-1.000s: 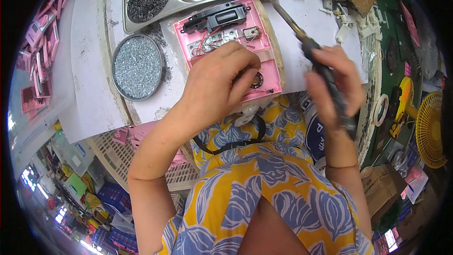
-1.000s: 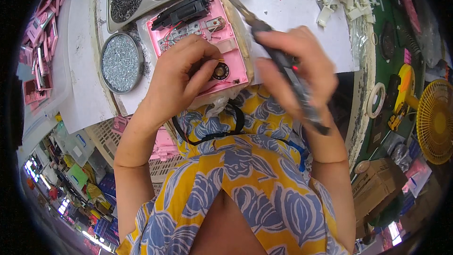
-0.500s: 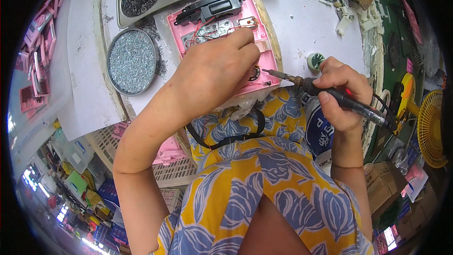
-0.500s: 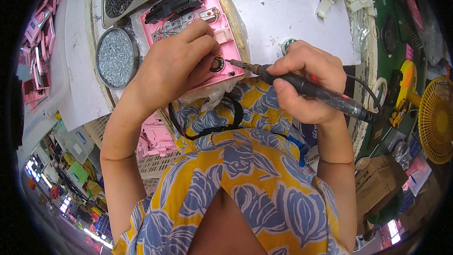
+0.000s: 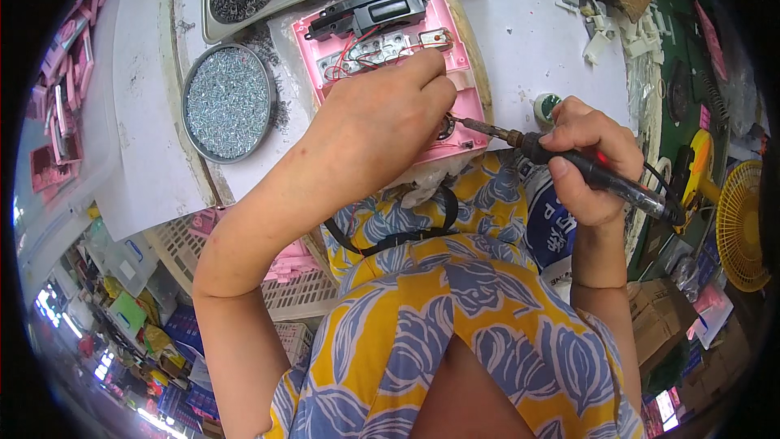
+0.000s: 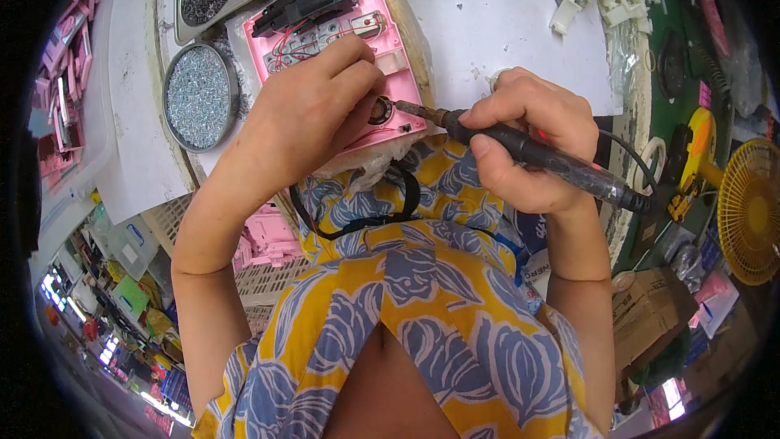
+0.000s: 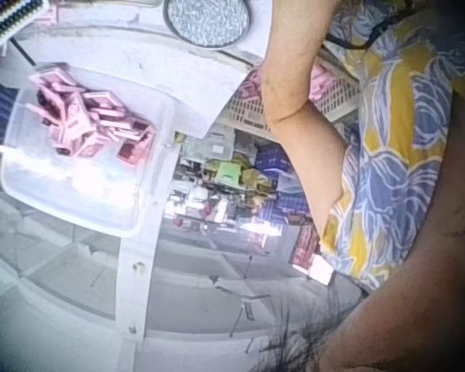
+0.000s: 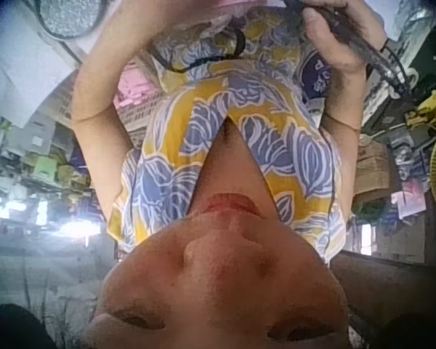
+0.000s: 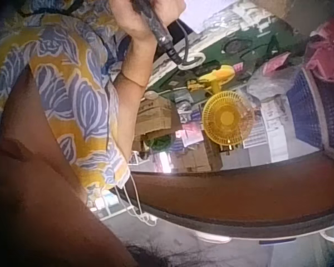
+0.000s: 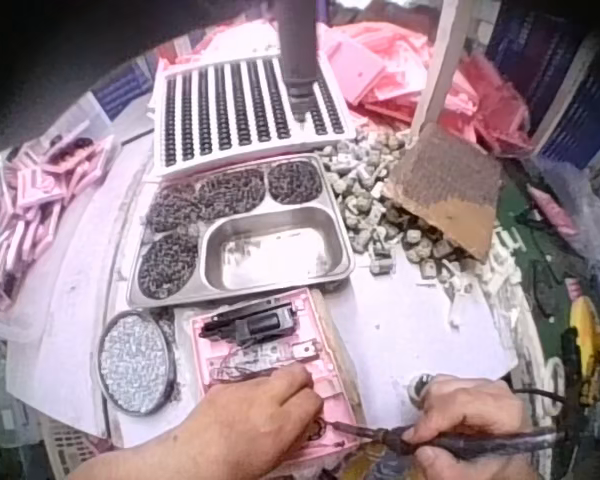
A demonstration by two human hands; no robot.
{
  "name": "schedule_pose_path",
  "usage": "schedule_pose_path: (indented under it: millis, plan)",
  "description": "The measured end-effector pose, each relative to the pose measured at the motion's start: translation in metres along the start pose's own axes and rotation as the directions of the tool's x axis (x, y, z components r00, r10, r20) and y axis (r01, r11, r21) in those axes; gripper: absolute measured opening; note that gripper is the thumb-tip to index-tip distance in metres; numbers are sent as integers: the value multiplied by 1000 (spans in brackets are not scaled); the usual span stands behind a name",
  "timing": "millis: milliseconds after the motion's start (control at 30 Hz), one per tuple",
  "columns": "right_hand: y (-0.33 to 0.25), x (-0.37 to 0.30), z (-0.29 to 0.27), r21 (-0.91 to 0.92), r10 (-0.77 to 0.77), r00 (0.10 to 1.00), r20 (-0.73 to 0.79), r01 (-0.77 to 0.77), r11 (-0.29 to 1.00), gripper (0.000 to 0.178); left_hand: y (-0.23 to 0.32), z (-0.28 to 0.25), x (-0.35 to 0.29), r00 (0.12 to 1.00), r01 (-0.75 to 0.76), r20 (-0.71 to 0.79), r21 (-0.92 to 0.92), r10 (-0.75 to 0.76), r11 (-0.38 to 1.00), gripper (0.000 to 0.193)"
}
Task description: Assembling and soldering internal components of a pink electronic toy device.
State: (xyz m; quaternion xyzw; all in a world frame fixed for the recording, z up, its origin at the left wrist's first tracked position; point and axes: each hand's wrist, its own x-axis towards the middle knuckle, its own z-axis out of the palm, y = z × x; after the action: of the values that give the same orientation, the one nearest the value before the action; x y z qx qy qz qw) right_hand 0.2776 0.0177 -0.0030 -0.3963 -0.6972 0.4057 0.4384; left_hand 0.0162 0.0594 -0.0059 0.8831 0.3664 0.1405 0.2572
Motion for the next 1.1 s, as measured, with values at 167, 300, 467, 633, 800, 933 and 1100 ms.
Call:
schedule_pose_path:
  millis: [167,300,467,633,800,933,1100]
  plan:
    - [-2,0,1,-40,7,1000,17,-6,999,18,2,0,-1,1000,6,-5,12,-6,1000,19]
    - [-5,-2,-1,-13,8,1000,3,-8,1000,18,1,0,-1,1000,1,-12,21,0,1000,19]
    - [-5,-12,-10,71,47,996,-78,-42,997,19,1,-1,-1,1000,-12,-6,34,12,999,20]
    - [-4,-13,-21,45,-1,992,-127,7,999,22,-4,-3,-5,999,-49,-7,-1,49,999,22]
    - [-5,-11,-21,34,-9,992,-124,13,999,22,-6,-7,0,992,-126,19,13,126,992,22]
    - [-6,-9,-17,49,-11,994,-109,16,999,22,-13,-9,7,966,-256,39,54,254,965,22]
    - [-6,-10,-12,56,-11,995,-99,17,998,21,-12,-10,11,947,-316,106,148,303,937,21]
